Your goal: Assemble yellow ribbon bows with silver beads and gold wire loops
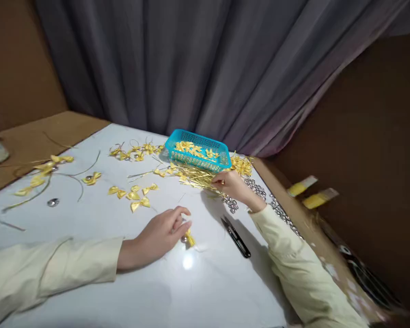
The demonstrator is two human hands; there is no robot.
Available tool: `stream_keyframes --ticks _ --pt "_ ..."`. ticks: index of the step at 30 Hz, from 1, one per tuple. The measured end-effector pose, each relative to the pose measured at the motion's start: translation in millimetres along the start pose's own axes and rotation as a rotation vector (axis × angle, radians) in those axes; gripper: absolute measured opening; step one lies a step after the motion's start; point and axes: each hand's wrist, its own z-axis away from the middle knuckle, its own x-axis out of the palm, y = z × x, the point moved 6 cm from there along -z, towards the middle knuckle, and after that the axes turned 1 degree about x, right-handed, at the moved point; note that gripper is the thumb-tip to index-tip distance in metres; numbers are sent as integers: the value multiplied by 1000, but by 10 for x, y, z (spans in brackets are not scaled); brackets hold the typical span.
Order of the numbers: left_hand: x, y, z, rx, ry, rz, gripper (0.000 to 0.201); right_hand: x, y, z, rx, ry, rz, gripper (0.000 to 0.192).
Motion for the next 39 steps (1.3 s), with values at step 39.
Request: stream_keyframes --ticks 39 --pt "-63 -74 -83 -20 32 202 28 237 372 -127 281 35 -638 47"
